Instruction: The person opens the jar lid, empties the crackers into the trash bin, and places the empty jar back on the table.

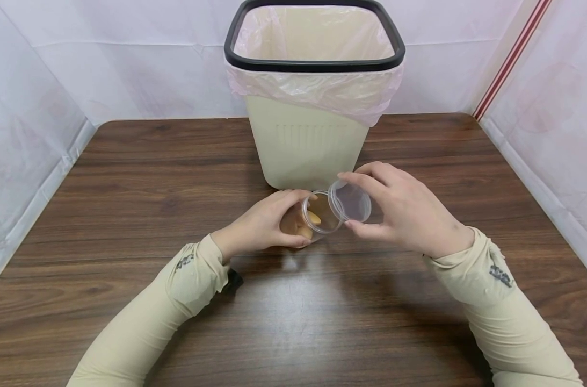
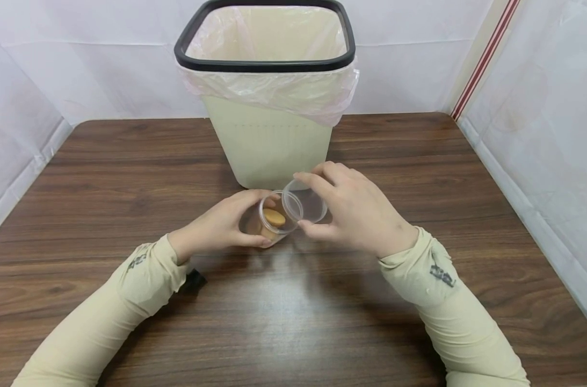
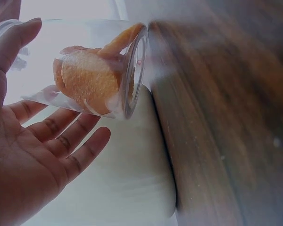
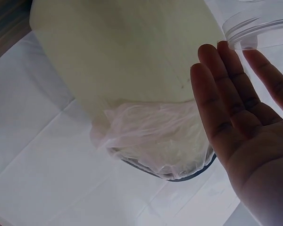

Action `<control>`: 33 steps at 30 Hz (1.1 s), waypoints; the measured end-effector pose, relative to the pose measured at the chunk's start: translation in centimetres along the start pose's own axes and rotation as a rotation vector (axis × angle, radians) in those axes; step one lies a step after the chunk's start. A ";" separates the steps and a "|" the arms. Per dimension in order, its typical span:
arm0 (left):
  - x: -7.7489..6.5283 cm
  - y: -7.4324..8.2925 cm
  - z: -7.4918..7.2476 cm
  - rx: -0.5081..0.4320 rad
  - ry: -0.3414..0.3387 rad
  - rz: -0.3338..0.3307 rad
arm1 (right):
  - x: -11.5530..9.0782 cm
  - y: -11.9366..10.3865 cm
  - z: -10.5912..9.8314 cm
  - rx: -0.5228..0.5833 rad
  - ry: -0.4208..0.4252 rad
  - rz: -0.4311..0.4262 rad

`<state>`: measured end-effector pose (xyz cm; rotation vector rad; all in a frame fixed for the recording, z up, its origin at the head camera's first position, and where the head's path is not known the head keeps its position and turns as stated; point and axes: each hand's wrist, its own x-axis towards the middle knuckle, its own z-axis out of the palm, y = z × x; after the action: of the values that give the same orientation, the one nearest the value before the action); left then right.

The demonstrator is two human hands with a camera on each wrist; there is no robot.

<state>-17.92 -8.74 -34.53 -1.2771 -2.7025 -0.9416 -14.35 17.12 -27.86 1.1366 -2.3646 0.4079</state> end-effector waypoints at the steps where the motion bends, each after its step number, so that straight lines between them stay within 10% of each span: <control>1: 0.0 0.0 0.0 -0.004 0.002 0.003 | 0.0 0.0 0.0 -0.003 0.001 0.002; 33: -0.1 -0.8 -0.5 -0.101 -0.024 -0.079 | 0.0 1.0 -0.3 -0.015 -0.029 0.070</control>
<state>-18.53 -9.42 -34.58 -1.2132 -2.7755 -1.0916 -15.03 17.82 -27.71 1.0625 -2.4340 0.3987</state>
